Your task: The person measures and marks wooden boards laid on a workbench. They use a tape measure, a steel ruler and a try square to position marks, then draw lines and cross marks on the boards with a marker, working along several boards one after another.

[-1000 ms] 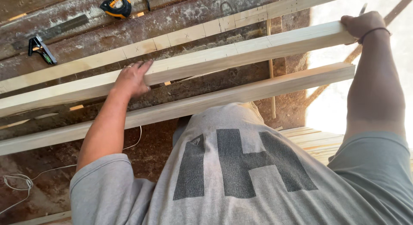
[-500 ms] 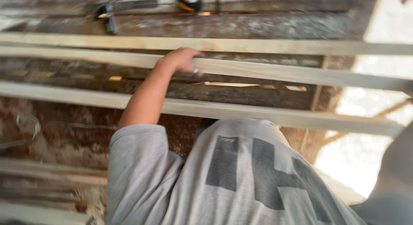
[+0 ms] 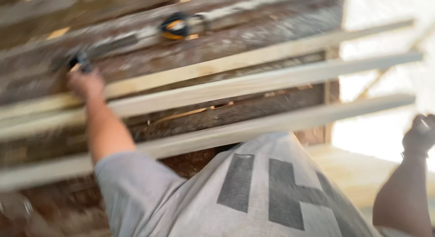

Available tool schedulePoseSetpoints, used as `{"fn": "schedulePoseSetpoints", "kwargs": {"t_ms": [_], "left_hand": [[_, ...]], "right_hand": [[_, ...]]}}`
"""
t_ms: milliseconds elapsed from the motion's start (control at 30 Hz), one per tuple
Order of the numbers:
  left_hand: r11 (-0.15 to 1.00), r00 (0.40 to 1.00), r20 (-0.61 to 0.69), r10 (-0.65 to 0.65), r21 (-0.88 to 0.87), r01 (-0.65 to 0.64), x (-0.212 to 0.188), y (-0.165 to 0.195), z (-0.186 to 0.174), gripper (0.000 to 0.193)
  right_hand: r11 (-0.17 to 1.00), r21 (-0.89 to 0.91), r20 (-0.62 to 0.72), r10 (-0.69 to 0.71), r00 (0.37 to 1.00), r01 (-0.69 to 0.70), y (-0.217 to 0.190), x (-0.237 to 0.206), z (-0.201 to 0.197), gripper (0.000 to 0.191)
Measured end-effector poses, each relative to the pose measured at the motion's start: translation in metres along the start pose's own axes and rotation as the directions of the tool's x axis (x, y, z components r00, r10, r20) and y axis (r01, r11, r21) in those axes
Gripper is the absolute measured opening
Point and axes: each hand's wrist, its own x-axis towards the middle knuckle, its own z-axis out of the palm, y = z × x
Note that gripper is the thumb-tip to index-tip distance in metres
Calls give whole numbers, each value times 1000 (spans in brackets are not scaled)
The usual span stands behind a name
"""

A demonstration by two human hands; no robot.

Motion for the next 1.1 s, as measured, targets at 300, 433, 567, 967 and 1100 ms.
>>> {"fn": "schedulePoseSetpoints", "kwargs": {"t_ms": [300,433,567,967,1100], "left_hand": [[941,973,1,232,-252,-224,-31,3,-10,21],[676,841,-97,533,-548,-492,-99,24,-16,22],[439,676,-192,711,-629,-641,-242,93,-12,24],[208,269,-239,933,-252,-945,-542,197,39,20],[180,269,-288,919,-299,-937,-549,194,44,23]], "right_hand": [[996,33,-38,87,995,-86,31,-73,-11,25],[974,177,-33,149,988,-141,48,-89,-10,29],[960,277,-4,46,999,-43,81,-112,-9,29],[943,331,297,-62,953,-41,221,-243,-34,29],[954,296,355,-61,933,-50,240,-261,-30,29]]}}
